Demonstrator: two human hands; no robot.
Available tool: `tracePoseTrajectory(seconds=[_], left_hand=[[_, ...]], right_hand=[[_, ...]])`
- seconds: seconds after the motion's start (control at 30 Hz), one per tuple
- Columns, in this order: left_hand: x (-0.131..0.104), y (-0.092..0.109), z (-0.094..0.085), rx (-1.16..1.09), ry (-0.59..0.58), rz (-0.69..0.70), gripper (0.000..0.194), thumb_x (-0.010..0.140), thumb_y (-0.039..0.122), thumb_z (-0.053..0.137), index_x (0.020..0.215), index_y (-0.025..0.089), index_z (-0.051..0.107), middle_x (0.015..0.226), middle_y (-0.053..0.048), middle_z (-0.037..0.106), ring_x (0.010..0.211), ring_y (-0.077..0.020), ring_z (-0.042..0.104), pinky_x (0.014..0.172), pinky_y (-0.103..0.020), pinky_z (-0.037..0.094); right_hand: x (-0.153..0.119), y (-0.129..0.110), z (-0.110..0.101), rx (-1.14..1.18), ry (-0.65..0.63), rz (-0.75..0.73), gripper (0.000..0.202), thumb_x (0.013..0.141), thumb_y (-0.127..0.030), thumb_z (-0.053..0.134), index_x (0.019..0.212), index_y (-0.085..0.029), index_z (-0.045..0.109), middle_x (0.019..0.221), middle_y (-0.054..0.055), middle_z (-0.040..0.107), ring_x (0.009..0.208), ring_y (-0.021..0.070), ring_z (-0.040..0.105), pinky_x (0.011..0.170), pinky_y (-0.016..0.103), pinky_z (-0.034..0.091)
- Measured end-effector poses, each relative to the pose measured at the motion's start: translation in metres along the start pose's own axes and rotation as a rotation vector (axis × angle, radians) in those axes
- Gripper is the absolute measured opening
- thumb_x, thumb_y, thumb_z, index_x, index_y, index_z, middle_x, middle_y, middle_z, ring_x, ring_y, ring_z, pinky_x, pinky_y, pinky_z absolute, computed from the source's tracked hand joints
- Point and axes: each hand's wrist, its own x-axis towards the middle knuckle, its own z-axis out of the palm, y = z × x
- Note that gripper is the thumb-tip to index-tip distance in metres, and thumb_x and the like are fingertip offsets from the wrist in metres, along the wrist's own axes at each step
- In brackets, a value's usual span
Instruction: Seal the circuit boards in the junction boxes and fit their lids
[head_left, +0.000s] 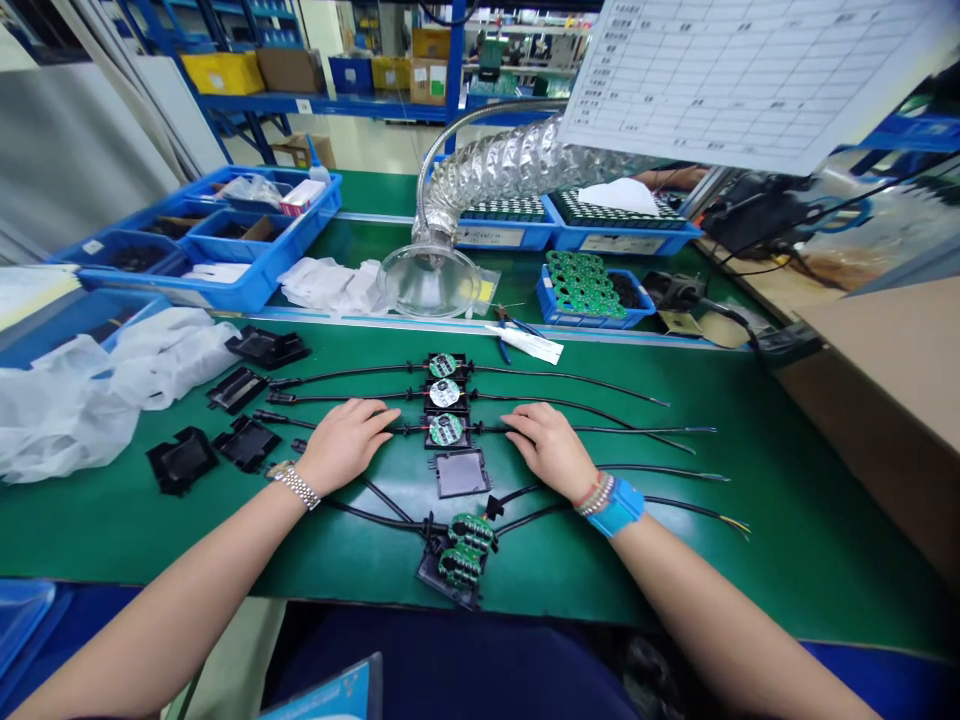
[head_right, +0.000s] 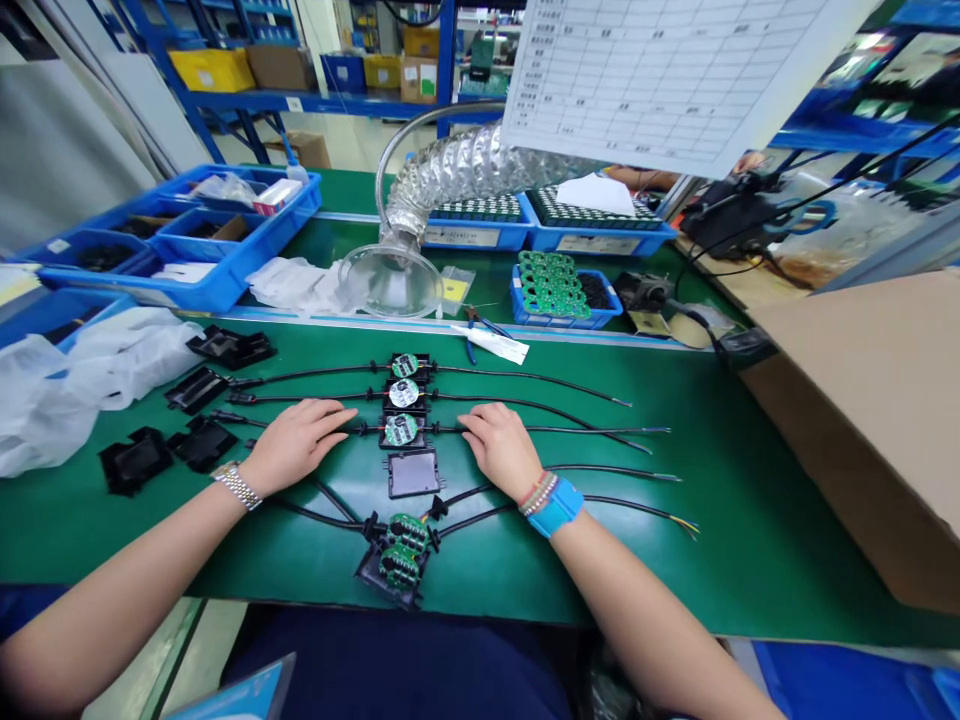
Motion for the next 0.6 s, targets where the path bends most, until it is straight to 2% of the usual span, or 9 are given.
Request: tracePoseTrajectory(seconds=[0.07, 0.13, 0.23, 0.27, 0.33, 0.43, 0.53, 0.6], left_hand=[[-0.01, 0.018, -0.015, -0.077, -0.024, 0.044, 0.03, 0.09, 0.034, 0.042, 0.111, 0.019, 0.056, 0.112, -0.008, 0.058, 0.101, -0.0215, 0.051, 0.086, -0.037, 0.041], [-0.021, 0.038, -0.026, -0.207, -0.139, 0.165, 0.027, 0.089, 0.037, 0.044, 0.108, 0.021, 0.055, 0.109, -0.006, 0.059, 0.1, -0.0191, 0.051, 0.088, -0.034, 0.039], [-0.035, 0.057, -0.021, -0.291, -0.211, 0.232, 0.025, 0.089, 0.036, 0.046, 0.106, 0.021, 0.055, 0.103, -0.005, 0.06, 0.096, -0.0181, 0.051, 0.086, -0.033, 0.038], [-0.038, 0.06, -0.015, -0.299, -0.203, 0.229, 0.022, 0.089, 0.034, 0.045, 0.103, 0.021, 0.056, 0.098, -0.004, 0.061, 0.092, -0.0177, 0.052, 0.083, -0.032, 0.038], [-0.042, 0.062, -0.001, -0.315, -0.184, 0.221, 0.019, 0.091, 0.03, 0.042, 0.096, 0.02, 0.057, 0.086, -0.003, 0.061, 0.083, -0.0162, 0.051, 0.077, -0.031, 0.037], [-0.044, 0.059, 0.014, -0.334, -0.167, 0.221, 0.02, 0.091, 0.03, 0.041, 0.09, 0.019, 0.058, 0.074, -0.002, 0.059, 0.073, -0.0143, 0.049, 0.069, -0.029, 0.035], [-0.045, 0.058, 0.017, -0.335, -0.151, 0.224, 0.021, 0.091, 0.03, 0.041, 0.087, 0.019, 0.059, 0.071, -0.001, 0.058, 0.07, -0.0135, 0.05, 0.067, -0.028, 0.035], [-0.045, 0.059, 0.015, -0.352, -0.128, 0.215, 0.02, 0.091, 0.029, 0.041, 0.091, 0.02, 0.059, 0.074, -0.001, 0.06, 0.071, -0.0131, 0.052, 0.068, -0.028, 0.037]], right_hand=[[-0.007, -0.014, -0.015, 0.133, -0.003, -0.046, 0.021, 0.089, -0.024, 0.047, 0.102, -0.017, 0.062, 0.098, 0.01, 0.06, 0.092, 0.0211, 0.051, 0.081, 0.037, 0.043], [-0.015, -0.036, -0.03, 0.318, -0.088, -0.128, 0.021, 0.089, -0.028, 0.047, 0.103, -0.019, 0.06, 0.097, 0.009, 0.06, 0.092, 0.0187, 0.052, 0.081, 0.034, 0.044], [-0.025, -0.071, -0.038, 0.42, -0.215, -0.188, 0.036, 0.082, -0.043, 0.056, 0.108, -0.017, 0.056, 0.095, 0.009, 0.06, 0.09, 0.0205, 0.052, 0.079, 0.036, 0.044], [-0.028, -0.08, -0.035, 0.387, -0.218, -0.179, 0.041, 0.08, -0.046, 0.058, 0.107, -0.016, 0.055, 0.094, 0.01, 0.06, 0.089, 0.0221, 0.051, 0.078, 0.038, 0.044], [-0.035, -0.091, -0.022, 0.29, -0.172, -0.171, 0.037, 0.081, -0.044, 0.057, 0.1, -0.013, 0.055, 0.089, 0.011, 0.059, 0.085, 0.0232, 0.05, 0.074, 0.04, 0.043], [-0.047, -0.094, 0.003, 0.161, -0.052, -0.262, 0.015, 0.088, -0.025, 0.046, 0.084, -0.014, 0.054, 0.074, 0.008, 0.056, 0.072, 0.0197, 0.047, 0.063, 0.034, 0.042], [-0.053, -0.091, 0.016, 0.076, 0.01, -0.37, 0.018, 0.087, -0.013, 0.038, 0.078, -0.018, 0.054, 0.064, 0.004, 0.053, 0.064, 0.018, 0.046, 0.057, 0.031, 0.039], [-0.052, -0.089, 0.013, 0.065, -0.011, -0.384, 0.016, 0.088, -0.017, 0.04, 0.083, -0.02, 0.055, 0.069, 0.005, 0.057, 0.068, 0.0189, 0.049, 0.058, 0.031, 0.041]])
